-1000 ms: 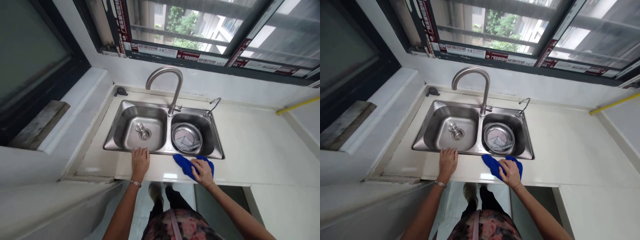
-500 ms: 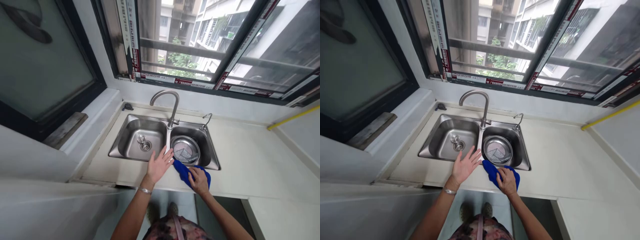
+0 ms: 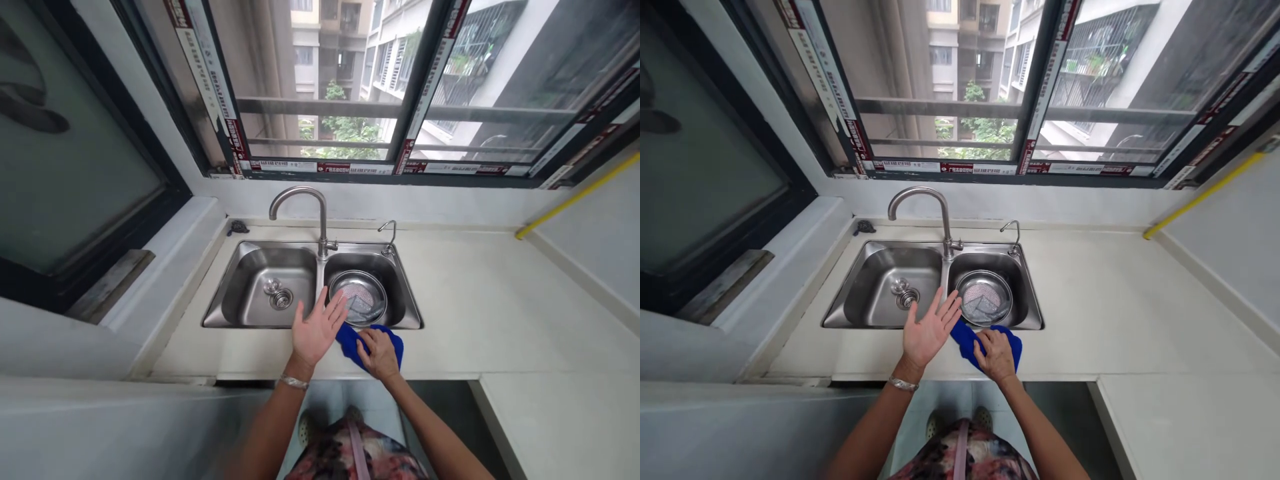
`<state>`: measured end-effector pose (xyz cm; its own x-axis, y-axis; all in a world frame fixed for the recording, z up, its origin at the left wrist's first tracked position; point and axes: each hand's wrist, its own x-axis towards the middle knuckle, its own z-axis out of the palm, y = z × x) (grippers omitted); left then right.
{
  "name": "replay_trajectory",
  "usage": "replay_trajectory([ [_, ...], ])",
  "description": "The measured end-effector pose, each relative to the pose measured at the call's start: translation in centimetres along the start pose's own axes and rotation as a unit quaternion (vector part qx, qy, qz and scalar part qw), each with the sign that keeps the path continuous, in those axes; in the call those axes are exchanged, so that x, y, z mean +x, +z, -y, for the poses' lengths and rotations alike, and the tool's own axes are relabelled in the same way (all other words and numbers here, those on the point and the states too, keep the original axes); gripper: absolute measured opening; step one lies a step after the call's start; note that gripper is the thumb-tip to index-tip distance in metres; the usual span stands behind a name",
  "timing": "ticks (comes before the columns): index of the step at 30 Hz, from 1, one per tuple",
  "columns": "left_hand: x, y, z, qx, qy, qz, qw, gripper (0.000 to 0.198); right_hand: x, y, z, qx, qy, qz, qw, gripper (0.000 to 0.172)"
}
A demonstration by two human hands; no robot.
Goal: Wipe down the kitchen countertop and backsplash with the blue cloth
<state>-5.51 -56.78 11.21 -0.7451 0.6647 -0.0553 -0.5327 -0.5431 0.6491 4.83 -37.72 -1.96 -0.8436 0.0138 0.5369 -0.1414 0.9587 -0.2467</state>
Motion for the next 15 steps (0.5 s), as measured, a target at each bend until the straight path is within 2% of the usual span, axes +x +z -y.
replay_trajectory([
  [6, 1.0, 1.0, 1.6, 0.083, 0.091, -0.052, 0.991, 0.087, 0.1, -0.1, 0.0, 0.017, 0.012, 0.011, 1.0, 0.022],
  [15, 2.2, 2.6, 2.1, 0.144, 0.147, -0.092, 0.974, 0.088, 0.0, 0.0, 0.0, 0.045, 0.017, 0.012, 0.999, 0.021],
])
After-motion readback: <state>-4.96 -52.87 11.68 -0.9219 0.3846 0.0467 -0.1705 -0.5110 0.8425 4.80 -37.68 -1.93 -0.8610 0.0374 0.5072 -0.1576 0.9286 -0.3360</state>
